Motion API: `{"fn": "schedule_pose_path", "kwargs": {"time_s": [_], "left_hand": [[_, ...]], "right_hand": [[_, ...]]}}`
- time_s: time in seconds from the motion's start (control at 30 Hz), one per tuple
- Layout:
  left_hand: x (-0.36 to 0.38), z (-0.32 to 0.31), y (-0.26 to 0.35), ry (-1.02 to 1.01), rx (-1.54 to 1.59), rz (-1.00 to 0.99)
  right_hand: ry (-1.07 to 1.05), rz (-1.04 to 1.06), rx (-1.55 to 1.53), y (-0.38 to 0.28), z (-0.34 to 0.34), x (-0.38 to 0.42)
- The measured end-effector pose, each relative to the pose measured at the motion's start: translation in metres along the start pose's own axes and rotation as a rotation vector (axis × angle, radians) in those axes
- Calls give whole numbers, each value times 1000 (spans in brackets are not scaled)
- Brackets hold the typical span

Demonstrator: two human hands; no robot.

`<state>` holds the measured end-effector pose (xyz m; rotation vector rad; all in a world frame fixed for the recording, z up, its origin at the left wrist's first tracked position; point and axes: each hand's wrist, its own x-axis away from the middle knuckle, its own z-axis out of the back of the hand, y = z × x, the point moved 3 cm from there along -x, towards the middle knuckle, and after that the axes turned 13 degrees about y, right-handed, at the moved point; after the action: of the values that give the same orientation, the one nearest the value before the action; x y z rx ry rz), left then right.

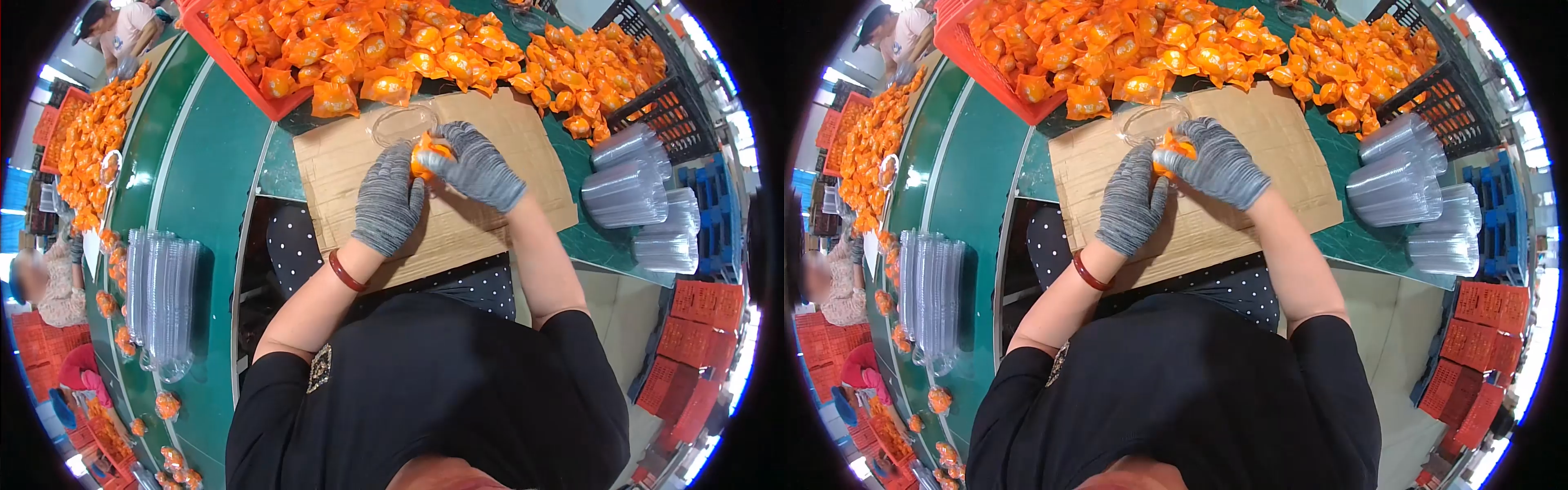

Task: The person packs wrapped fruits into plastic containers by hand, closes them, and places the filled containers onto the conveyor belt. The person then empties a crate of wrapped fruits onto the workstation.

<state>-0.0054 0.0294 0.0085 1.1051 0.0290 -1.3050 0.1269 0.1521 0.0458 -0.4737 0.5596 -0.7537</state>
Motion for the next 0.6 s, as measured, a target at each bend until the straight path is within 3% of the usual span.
{"fn": "schedule_pose_path", "kwargs": {"time_s": [0.03, 0.13, 0.23, 0.33, 0.37, 0.47, 0.5, 0.6], "left_hand": [[1, 0, 1, 10, -8, -57], [-1, -14, -62, 172, 309, 480], [-39, -5, -85, 276, 342, 678], [-67, -19, -77, -84, 475, 1021], [-64, -39, -113, -130, 419, 762], [-63, -7, -45, -79, 666, 682], [-61, -9, -38, -25, 784, 357], [-33, 4, -18, -85, 292, -152]], "right_hand": [[62, 16, 58, 5, -11, 4], [142, 58, 109, 6, -16, 6], [72, 23, 31, 13, -15, 1], [41, -20, 54, 19, -16, -2], [50, -62, 19, 23, -17, -3], [58, -223, -23, 30, -15, -6], [43, -300, 1, 22, -8, -8], [84, -370, 45, 25, -10, -5]]}}
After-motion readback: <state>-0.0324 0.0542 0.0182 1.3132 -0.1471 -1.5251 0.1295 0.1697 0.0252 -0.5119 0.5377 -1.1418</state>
